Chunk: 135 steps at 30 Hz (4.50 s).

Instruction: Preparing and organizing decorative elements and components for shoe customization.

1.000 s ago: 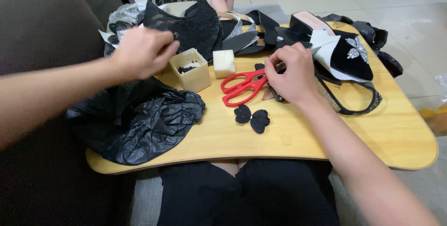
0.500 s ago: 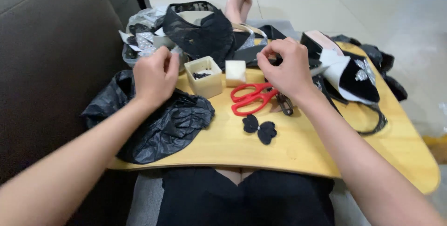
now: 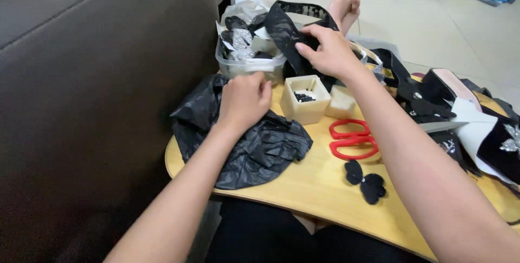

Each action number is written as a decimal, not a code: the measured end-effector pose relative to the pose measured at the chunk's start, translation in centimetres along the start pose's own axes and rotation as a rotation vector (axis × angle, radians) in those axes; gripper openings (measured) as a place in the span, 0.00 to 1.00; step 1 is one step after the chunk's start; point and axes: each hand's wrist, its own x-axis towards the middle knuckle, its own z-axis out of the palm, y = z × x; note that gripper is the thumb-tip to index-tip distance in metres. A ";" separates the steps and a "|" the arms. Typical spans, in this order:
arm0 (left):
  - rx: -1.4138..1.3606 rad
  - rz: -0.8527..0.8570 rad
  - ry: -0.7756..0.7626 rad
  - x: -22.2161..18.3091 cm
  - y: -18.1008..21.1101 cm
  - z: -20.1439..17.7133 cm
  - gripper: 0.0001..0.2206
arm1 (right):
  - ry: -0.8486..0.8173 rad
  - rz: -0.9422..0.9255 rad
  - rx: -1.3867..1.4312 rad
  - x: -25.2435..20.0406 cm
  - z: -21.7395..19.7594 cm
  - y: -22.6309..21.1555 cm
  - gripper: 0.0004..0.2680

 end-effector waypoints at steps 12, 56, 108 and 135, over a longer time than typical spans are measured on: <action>0.044 -0.051 0.170 0.5 0.9 -2.3 0.27 | 0.166 -0.113 -0.124 -0.8 -5.8 1.4 0.05; -0.168 0.057 0.282 -1.6 -0.1 -3.5 0.04 | 0.062 -0.315 -0.036 0.3 -1.6 -8.2 0.06; -0.069 -0.038 0.249 -1.3 -0.1 -3.1 0.12 | -0.440 0.107 -0.179 10.5 8.2 -4.4 0.09; 0.103 -0.035 0.200 0.0 2.0 -5.5 0.16 | -0.121 0.373 0.400 8.4 3.0 -7.1 0.08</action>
